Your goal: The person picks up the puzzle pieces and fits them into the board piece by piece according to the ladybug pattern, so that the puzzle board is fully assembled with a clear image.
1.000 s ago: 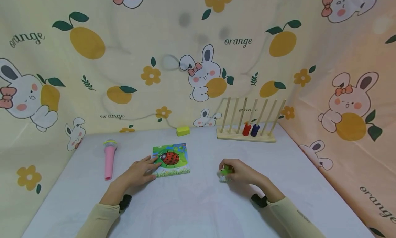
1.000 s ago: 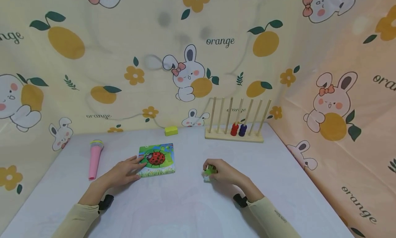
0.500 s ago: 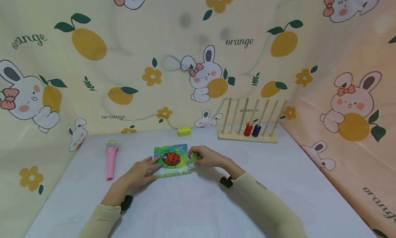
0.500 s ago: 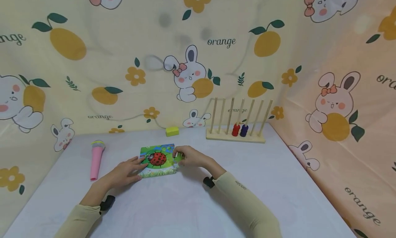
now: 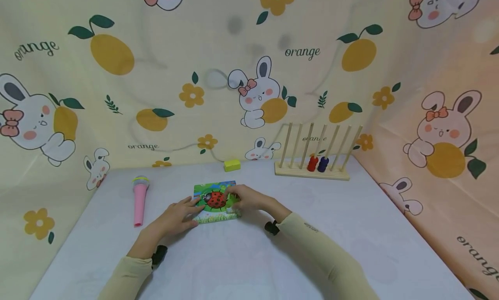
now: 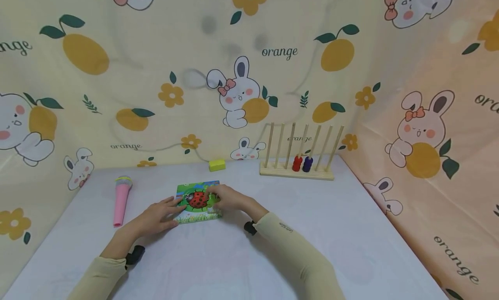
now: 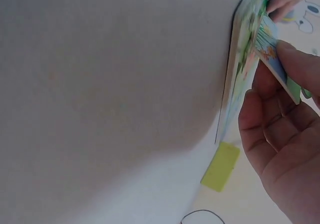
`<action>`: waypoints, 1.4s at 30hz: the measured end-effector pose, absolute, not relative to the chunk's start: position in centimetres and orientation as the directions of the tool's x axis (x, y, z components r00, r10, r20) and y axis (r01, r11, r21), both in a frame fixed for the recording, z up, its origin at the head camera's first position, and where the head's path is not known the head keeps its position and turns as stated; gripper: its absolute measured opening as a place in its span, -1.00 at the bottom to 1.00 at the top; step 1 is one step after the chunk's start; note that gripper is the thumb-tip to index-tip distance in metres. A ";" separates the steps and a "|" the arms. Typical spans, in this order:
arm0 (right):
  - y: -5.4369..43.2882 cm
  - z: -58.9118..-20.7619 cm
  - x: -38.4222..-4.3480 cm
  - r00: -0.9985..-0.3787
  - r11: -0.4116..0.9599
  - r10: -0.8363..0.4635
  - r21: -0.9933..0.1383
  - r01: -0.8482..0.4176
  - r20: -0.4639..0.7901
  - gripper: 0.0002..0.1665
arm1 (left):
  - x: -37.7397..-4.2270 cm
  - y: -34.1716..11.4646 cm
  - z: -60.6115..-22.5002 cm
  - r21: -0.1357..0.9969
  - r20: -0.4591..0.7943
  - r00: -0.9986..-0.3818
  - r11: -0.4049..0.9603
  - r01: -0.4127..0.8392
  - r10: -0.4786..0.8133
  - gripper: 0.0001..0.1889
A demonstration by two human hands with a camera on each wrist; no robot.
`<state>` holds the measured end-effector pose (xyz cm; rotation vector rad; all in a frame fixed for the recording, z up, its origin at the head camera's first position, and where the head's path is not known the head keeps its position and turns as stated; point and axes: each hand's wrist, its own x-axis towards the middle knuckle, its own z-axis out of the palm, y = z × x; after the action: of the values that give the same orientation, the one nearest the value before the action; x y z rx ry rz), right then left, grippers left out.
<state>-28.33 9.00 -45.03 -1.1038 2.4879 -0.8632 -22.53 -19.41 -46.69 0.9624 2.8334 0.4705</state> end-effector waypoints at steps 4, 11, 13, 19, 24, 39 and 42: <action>8.7 -45.1 -28.2 -0.667 0.536 -0.745 -0.616 -0.577 -0.023 -0.65 | -22.6 -19.3 -46.6 0.327 -0.014 -0.797 0.756 0.567 0.604 -0.46; 8.5 -45.1 -27.8 -0.667 0.533 -0.745 -0.614 -0.582 -0.015 -0.68 | -22.7 -19.3 -46.6 0.322 -0.013 -0.796 0.756 0.570 0.605 -0.45; 8.5 -45.2 -27.8 -0.667 0.532 -0.745 -0.611 -0.586 -0.010 -0.68 | -22.7 -19.3 -46.6 0.321 -0.011 -0.795 0.755 0.571 0.606 -0.45; 8.6 -45.3 -27.7 -0.668 0.561 -0.743 -0.511 -0.652 0.036 -0.68 | -22.6 -19.4 -46.5 0.320 -0.011 -0.793 0.753 0.575 0.610 -0.45; 8.7 -45.4 -27.8 -0.663 0.587 -0.746 -0.412 -0.697 0.061 -0.69 | -22.6 -19.4 -46.6 0.325 -0.008 -0.793 0.751 0.574 0.609 -0.45; 7.7 -45.0 -27.1 -0.715 0.668 -0.699 -0.340 -0.662 0.018 -0.72 | -22.6 -19.5 -46.9 0.338 0.003 -0.793 0.746 0.573 0.609 -0.45; 7.8 -45.0 -27.0 -0.726 0.682 -0.688 -0.334 -0.650 0.007 -0.71 | -22.6 -19.5 -47.1 0.341 0.003 -0.793 0.745 0.573 0.609 -0.45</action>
<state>-26.98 7.77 -44.98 -1.1071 2.7710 -0.4803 -22.63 -19.49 -47.06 0.9624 2.8327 0.5002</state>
